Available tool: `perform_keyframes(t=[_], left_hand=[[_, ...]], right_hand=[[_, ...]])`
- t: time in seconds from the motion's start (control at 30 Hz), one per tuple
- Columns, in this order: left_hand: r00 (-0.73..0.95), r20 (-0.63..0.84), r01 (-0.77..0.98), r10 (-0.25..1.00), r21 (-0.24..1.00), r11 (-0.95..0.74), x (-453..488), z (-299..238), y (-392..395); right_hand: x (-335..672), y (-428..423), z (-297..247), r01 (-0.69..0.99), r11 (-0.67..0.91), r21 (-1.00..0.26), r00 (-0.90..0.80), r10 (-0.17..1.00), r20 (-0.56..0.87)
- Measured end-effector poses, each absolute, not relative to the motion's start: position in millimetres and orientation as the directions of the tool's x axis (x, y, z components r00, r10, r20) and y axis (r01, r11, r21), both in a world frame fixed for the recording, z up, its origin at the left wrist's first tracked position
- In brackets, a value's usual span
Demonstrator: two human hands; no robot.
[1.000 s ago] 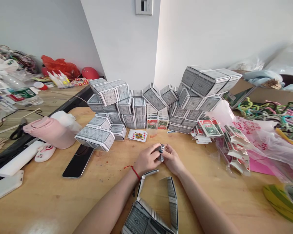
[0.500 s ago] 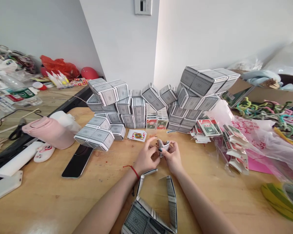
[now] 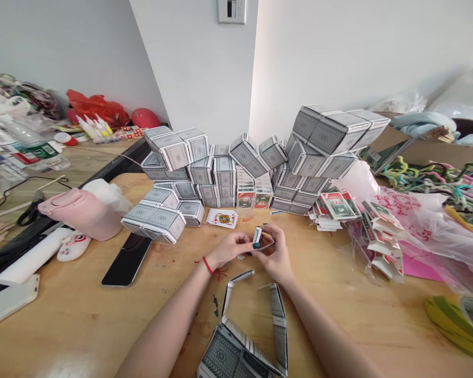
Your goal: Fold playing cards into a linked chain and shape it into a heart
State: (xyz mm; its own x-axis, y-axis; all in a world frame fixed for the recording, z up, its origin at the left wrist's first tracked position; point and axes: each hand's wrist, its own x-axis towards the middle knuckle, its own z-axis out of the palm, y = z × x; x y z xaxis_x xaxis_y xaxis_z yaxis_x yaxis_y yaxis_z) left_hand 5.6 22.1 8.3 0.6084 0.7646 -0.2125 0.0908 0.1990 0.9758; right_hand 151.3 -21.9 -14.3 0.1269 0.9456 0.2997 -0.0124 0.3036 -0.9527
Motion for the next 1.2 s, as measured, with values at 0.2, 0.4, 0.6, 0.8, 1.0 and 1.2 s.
perform_keyframes(t=[0.2, 0.4, 0.6, 0.8, 1.0, 1.2], left_hand=[[0.537, -0.108, 0.031, 0.837, 0.994, 0.108, 5, 9, 26], [0.452, 0.075, -0.017, 0.889, 0.997, -0.075, 4, 4, 28], [0.464, 0.205, 0.218, 0.862, 0.916, -0.335, 8, 2, 19], [0.497, 0.207, 0.380, 0.843, 0.821, -0.426, 13, 1, 15], [0.556, 0.245, 0.410, 0.794, 0.750, -0.519, 16, 2, 14], [0.551, 0.307, 0.397, 0.776, 0.722, -0.567, 19, 2, 10]], right_hand=[[160, -15, -18, -0.033, 0.174, -0.984, 0.209, 0.964, 0.163], [172, -8, -17, -0.285, -0.009, -0.959, 0.158, 0.986, -0.056], [175, -9, -11, -0.420, -0.025, -0.907, 0.048, 0.998, -0.050], [170, -13, -6, -0.393, 0.085, -0.916, 0.065, 0.996, 0.065], [167, -17, -1, -0.341, 0.077, -0.937, 0.013, 0.997, 0.077], [165, -19, -2, -0.360, 0.000, -0.933, -0.076, 0.997, 0.030]])
